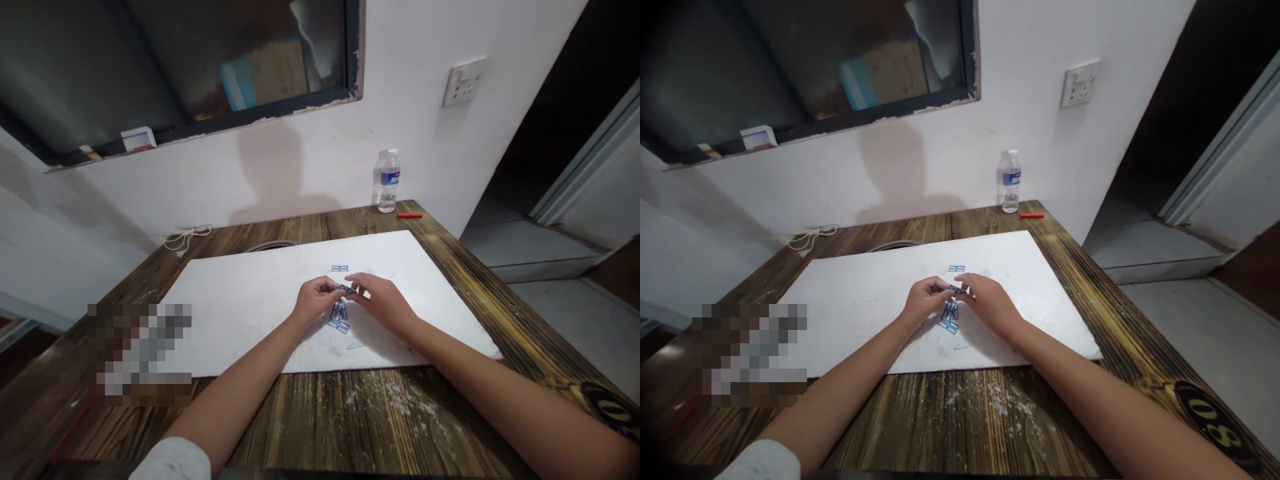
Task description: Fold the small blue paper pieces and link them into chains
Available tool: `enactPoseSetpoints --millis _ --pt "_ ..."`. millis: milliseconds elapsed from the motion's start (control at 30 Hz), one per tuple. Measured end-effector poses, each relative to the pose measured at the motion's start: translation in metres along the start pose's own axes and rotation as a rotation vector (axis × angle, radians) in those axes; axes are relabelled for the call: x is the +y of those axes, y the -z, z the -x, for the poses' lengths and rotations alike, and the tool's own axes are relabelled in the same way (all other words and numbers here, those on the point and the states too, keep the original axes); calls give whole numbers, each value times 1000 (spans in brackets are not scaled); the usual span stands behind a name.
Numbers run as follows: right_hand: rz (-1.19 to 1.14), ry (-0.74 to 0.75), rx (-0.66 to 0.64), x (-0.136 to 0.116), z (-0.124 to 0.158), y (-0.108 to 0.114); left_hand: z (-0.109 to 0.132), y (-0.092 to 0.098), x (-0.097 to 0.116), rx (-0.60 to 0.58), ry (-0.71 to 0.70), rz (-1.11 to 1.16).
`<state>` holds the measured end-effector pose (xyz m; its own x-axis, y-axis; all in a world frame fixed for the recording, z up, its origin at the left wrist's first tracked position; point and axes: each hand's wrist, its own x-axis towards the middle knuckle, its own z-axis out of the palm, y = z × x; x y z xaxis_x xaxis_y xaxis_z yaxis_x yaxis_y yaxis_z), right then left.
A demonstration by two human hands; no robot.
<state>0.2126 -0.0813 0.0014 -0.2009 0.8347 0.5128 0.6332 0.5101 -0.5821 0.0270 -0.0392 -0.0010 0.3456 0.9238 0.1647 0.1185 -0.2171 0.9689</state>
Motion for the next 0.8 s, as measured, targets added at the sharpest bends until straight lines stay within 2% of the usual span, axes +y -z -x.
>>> enactPoseSetpoints --millis 100,267,467,633,800 --pt "179 161 5 0 3 -2 -2 -1 2 16 41 141" --pt "298 262 20 1 4 -4 -1 -1 9 -7 34 204" --pt "248 283 61 4 3 -3 0 -1 9 -15 14 162" --pt "190 277 44 1 3 -2 -1 -1 7 16 31 165" --pt "159 273 51 -1 2 -2 0 -1 5 -49 48 193"
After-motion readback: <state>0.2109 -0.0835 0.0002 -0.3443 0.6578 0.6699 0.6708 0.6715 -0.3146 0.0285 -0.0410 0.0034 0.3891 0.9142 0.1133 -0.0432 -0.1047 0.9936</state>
